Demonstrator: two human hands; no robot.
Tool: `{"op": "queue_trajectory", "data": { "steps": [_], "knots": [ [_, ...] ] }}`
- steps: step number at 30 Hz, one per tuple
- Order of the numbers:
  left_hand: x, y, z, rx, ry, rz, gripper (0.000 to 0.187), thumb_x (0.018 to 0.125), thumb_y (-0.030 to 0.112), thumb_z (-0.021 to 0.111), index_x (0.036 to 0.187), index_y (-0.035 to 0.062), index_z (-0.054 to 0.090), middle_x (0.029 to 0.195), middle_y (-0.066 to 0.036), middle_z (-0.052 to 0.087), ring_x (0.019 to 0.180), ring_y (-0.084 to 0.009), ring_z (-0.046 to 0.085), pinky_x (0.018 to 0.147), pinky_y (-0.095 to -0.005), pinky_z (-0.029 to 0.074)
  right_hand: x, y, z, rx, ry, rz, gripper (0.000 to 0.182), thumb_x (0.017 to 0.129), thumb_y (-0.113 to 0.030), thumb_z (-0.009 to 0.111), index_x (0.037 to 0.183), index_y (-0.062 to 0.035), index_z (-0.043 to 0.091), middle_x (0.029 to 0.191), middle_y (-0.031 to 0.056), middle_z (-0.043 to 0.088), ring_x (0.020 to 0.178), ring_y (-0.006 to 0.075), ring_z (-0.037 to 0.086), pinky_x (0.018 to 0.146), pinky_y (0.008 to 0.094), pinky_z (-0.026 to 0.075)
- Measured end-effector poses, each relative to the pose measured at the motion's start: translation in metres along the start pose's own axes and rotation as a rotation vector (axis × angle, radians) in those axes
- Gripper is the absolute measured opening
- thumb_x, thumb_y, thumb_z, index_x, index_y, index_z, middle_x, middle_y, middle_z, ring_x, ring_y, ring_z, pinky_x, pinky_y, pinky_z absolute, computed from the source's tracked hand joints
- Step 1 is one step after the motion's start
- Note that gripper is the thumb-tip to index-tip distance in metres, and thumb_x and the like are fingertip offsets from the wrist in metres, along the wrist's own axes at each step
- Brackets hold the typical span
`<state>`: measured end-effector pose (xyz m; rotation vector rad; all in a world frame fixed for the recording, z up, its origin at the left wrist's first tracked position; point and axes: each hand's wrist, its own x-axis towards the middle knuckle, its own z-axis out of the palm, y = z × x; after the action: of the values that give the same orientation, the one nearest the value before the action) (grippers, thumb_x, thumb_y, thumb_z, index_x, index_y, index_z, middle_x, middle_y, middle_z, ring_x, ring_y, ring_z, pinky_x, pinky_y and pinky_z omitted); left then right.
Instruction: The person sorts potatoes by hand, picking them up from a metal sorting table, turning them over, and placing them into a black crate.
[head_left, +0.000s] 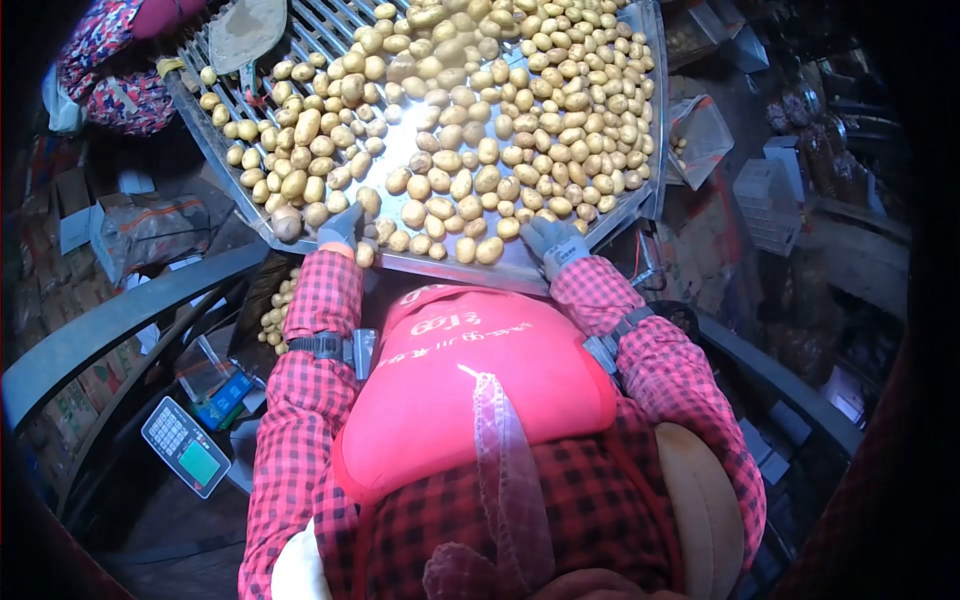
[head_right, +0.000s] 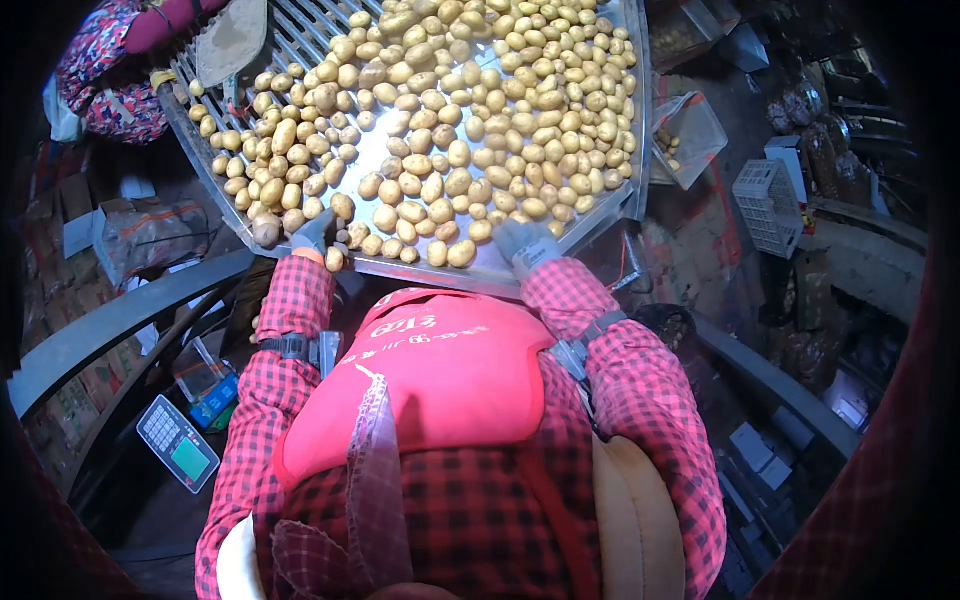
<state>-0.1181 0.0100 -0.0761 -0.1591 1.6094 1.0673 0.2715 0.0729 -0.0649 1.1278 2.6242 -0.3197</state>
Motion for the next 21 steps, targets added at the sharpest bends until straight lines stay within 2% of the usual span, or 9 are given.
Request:
{"op": "queue_trajectory", "data": {
  "steps": [3,7,10,12,14,17,18,20,21],
  "knots": [
    [0.003,-0.001,-0.003,0.007,-0.03,-0.009,0.027,0.093,0.026,0.066,0.102,0.0004,0.066,0.084,-0.011,0.065,0.06,-0.0218,0.059,0.045,-0.0341,0.045,-0.004,0.004,-0.005,0.139,-0.001,0.007,0.033,0.09,-0.028,0.06,0.122,-0.0195,0.057,0.116,0.0061,0.057,0.107,0.0267,0.058,0.087,0.0466,0.047],
    [0.009,-0.003,-0.005,0.082,-0.025,0.032,0.028,0.093,0.026,0.065,0.103,-0.0001,0.067,0.084,-0.01,0.066,0.061,-0.0206,0.059,0.047,-0.034,0.046,0.013,-0.022,-0.026,0.118,-0.191,-0.027,0.034,0.092,-0.023,0.057,0.126,-0.0192,0.055,0.122,0.0079,0.057,0.099,0.0299,0.064,0.079,0.0438,0.051],
    [0.015,-0.004,-0.004,0.064,-0.069,0.018,0.026,0.095,0.027,0.063,0.097,0.0013,0.066,0.08,-0.008,0.064,0.06,-0.0196,0.059,0.046,-0.0325,0.046,0.011,-0.055,-0.021,0.035,-0.005,-0.258,0.037,0.092,-0.024,0.055,0.129,-0.0186,0.055,0.122,0.0104,0.059,0.098,0.0327,0.067,0.08,0.0435,0.054],
    [0.012,-0.005,-0.003,0.037,-0.082,0.011,0.025,0.095,0.026,0.062,0.095,0.0012,0.065,0.078,-0.008,0.063,0.06,-0.021,0.059,0.046,-0.0325,0.046,0.024,-0.054,-0.034,0.144,-0.163,-0.197,0.039,0.093,-0.022,0.053,0.132,-0.0186,0.054,0.121,0.0122,0.061,0.101,0.0337,0.066,0.084,0.044,0.053],
    [0.002,-0.005,-0.004,0.069,-0.134,0.008,0.028,0.095,0.028,0.062,0.099,0.001,0.064,0.08,-0.01,0.063,0.062,-0.0217,0.06,0.045,-0.0328,0.045,0.039,-0.064,-0.053,0.26,-0.351,-0.049,0.044,0.093,-0.024,0.058,0.136,-0.0173,0.055,0.119,0.0139,0.065,0.108,0.0356,0.064,0.089,0.044,0.053],
    [-0.036,-0.003,0.009,0.038,-0.295,-0.148,0.036,0.095,0.035,0.063,0.107,0.0009,0.062,0.087,-0.014,0.064,0.066,-0.0238,0.059,0.042,-0.0338,0.041,0.026,-0.077,-0.077,0.782,-0.214,0.203,0.054,0.087,-0.032,0.069,0.137,-0.0151,0.056,0.122,0.0144,0.065,0.109,0.0334,0.064,0.09,0.0421,0.052],
    [-0.06,-0.008,0.03,0.034,-0.216,-0.211,0.041,0.092,0.046,0.065,0.107,0.0082,0.062,0.088,-0.015,0.068,0.044,-0.0187,0.044,0.038,-0.0283,0.034,0.025,-0.08,-0.046,0.96,-0.062,0.23,0.065,0.079,-0.039,0.078,0.136,-0.0126,0.058,0.123,0.0159,0.065,0.107,0.0299,0.065,0.092,0.0396,0.051],
    [-0.084,-0.024,0.042,0.063,-0.357,-0.281,0.059,0.091,0.06,0.059,0.122,0.0097,0.058,0.101,-0.02,0.068,0.045,-0.0191,0.045,0.038,-0.0287,0.036,0.014,-0.084,-0.063,1.127,-0.096,0.122,0.067,0.082,-0.047,0.074,0.136,-0.0109,0.057,0.126,0.0178,0.064,0.112,0.0315,0.063,0.096,0.0417,0.049],
    [-0.108,-0.021,0.044,0.074,-0.554,-0.251,0.066,0.093,0.062,0.054,0.126,0.0048,0.055,0.1,-0.021,0.066,0.05,-0.0195,0.05,0.04,-0.0286,0.038,0.01,-0.084,-0.074,1.212,-0.113,0.062,0.069,0.083,-0.05,0.073,0.136,-0.01,0.057,0.127,0.0187,0.063,0.115,0.0323,0.062,0.098,0.0428,0.049]
  ]
}}
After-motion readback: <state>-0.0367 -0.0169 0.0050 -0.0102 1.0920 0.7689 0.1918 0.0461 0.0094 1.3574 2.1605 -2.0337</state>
